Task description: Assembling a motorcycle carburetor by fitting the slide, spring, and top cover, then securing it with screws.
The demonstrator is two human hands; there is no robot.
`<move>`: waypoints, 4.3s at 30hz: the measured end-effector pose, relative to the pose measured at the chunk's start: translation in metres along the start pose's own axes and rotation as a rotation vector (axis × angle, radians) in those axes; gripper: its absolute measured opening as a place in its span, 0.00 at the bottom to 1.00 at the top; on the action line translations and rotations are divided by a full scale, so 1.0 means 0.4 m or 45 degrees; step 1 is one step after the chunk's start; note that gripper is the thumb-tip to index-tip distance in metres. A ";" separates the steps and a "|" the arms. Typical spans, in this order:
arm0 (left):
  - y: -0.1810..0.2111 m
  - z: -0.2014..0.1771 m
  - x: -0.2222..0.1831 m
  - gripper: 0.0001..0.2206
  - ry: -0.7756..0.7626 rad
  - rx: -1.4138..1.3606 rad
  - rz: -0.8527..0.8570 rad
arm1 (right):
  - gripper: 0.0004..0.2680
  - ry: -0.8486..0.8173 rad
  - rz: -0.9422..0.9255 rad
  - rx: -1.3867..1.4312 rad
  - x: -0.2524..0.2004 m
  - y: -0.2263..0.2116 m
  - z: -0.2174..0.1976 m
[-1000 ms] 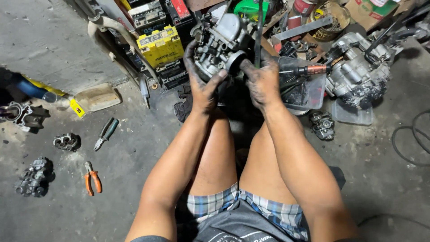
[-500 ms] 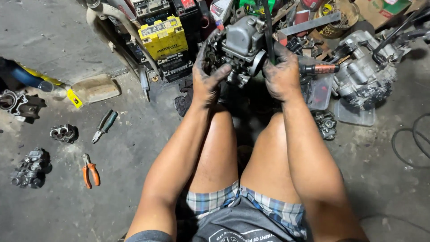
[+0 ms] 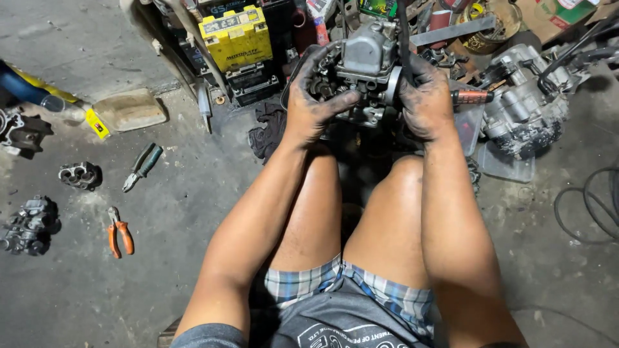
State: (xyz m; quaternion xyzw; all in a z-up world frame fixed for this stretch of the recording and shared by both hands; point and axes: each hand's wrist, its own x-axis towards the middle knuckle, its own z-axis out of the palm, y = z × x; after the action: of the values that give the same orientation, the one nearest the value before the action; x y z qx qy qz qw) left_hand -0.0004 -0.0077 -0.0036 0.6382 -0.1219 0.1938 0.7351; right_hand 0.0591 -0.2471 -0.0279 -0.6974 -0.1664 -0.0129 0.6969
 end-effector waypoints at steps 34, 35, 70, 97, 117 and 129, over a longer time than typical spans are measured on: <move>0.160 0.035 0.056 0.69 1.105 -0.563 -0.973 | 0.08 -0.266 0.854 -0.876 0.068 -0.068 0.082; 0.159 0.036 0.054 0.60 1.055 -0.640 -0.928 | 0.10 -0.326 0.822 -0.950 0.077 -0.040 0.082; 0.046 0.102 0.002 0.37 0.469 0.102 -0.566 | 0.27 -0.142 0.990 -1.877 0.109 0.062 -0.186; 0.050 0.087 0.016 0.32 0.319 0.148 -0.699 | 0.07 -0.712 0.808 -2.503 0.085 0.126 -0.182; 0.075 0.111 0.027 0.42 0.345 0.138 -0.862 | 0.05 -0.757 0.916 -2.034 0.056 0.071 -0.181; -0.079 0.159 0.069 0.44 0.054 0.307 -0.785 | 0.17 -0.001 1.135 -1.700 0.041 -0.026 -0.136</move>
State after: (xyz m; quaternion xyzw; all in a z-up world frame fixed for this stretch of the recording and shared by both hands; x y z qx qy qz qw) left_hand 0.0426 -0.0705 -0.0103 0.7232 0.1162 -0.0115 0.6807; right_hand 0.0836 -0.2970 -0.0120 -0.9679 0.1703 0.1700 0.0722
